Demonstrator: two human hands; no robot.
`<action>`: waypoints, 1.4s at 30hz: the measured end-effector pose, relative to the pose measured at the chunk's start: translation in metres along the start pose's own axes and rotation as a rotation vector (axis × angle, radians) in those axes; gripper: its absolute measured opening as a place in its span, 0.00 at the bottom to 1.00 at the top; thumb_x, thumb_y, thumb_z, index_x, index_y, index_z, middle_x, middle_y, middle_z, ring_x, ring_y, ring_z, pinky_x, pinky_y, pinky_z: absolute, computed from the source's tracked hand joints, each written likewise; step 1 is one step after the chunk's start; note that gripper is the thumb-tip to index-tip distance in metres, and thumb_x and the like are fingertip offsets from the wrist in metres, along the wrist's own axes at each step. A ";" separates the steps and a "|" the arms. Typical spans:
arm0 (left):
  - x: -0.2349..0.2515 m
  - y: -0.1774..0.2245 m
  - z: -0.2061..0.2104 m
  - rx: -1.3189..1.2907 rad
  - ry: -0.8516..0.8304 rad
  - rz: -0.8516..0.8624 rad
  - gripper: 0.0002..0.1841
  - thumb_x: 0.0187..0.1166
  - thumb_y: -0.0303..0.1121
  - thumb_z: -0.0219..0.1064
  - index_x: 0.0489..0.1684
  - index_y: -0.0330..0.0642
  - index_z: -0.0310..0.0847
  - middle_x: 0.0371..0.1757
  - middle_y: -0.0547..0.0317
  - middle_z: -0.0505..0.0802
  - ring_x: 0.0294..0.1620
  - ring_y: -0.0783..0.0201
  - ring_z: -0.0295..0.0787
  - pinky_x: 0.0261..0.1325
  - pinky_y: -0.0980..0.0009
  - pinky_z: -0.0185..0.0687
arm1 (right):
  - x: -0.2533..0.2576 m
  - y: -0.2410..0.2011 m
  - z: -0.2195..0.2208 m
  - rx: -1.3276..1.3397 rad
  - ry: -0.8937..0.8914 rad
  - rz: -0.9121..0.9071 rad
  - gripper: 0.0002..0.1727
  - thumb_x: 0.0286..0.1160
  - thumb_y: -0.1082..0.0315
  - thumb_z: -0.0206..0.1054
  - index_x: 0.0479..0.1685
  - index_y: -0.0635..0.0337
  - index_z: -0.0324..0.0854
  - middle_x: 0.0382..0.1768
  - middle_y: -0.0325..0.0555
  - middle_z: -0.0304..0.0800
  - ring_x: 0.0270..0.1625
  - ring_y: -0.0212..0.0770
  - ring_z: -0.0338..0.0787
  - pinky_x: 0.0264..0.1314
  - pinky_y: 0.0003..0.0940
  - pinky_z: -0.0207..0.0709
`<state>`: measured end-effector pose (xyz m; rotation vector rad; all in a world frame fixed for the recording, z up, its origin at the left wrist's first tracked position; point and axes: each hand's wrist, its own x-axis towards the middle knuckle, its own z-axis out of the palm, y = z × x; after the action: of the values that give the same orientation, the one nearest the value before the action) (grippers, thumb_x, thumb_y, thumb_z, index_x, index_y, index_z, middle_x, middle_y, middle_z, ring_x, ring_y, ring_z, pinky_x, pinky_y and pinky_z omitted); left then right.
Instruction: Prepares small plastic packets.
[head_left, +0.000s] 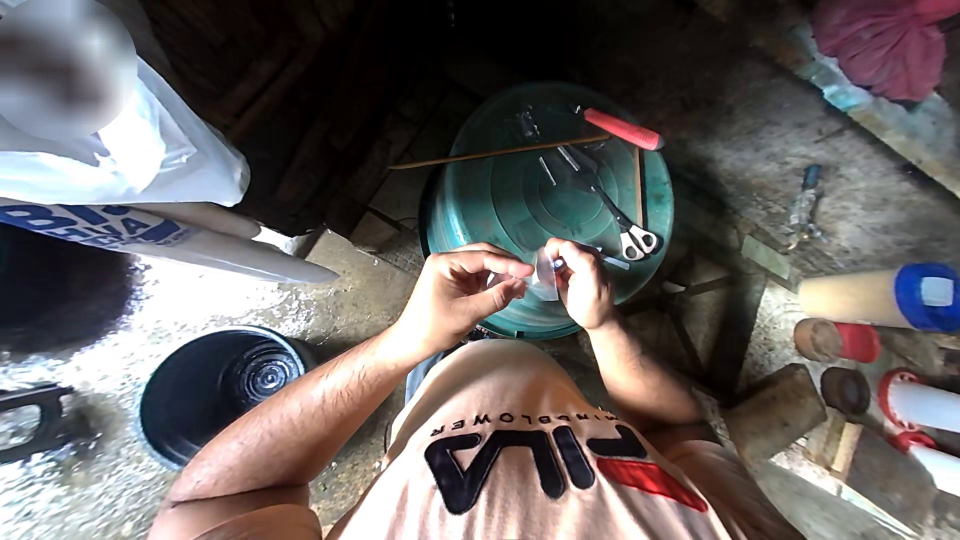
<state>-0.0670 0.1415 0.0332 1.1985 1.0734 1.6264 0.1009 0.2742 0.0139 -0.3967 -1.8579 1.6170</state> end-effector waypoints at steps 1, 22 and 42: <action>0.000 0.000 0.000 -0.001 -0.002 -0.001 0.09 0.72 0.22 0.74 0.48 0.35 0.91 0.50 0.55 0.94 0.40 0.64 0.93 0.45 0.69 0.94 | 0.000 0.000 0.000 -0.004 -0.002 -0.004 0.30 0.92 0.58 0.33 0.25 0.55 0.77 0.20 0.34 0.74 0.22 0.24 0.73 0.23 0.19 0.68; 0.000 -0.004 -0.001 -0.021 -0.018 -0.019 0.09 0.71 0.21 0.74 0.48 0.35 0.91 0.49 0.55 0.94 0.39 0.65 0.92 0.43 0.70 0.93 | 0.007 0.002 -0.001 0.038 -0.004 -0.003 0.31 0.92 0.57 0.32 0.23 0.54 0.76 0.19 0.35 0.72 0.21 0.26 0.71 0.22 0.20 0.64; -0.001 -0.005 -0.001 -0.012 -0.015 -0.022 0.09 0.72 0.24 0.75 0.48 0.36 0.92 0.49 0.56 0.94 0.40 0.65 0.93 0.43 0.70 0.93 | 0.010 0.002 0.000 0.022 -0.001 0.003 0.31 0.92 0.55 0.31 0.24 0.54 0.76 0.20 0.35 0.73 0.21 0.26 0.71 0.22 0.20 0.65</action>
<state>-0.0670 0.1424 0.0284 1.1853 1.0628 1.6024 0.0929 0.2801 0.0141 -0.3895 -1.8397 1.6387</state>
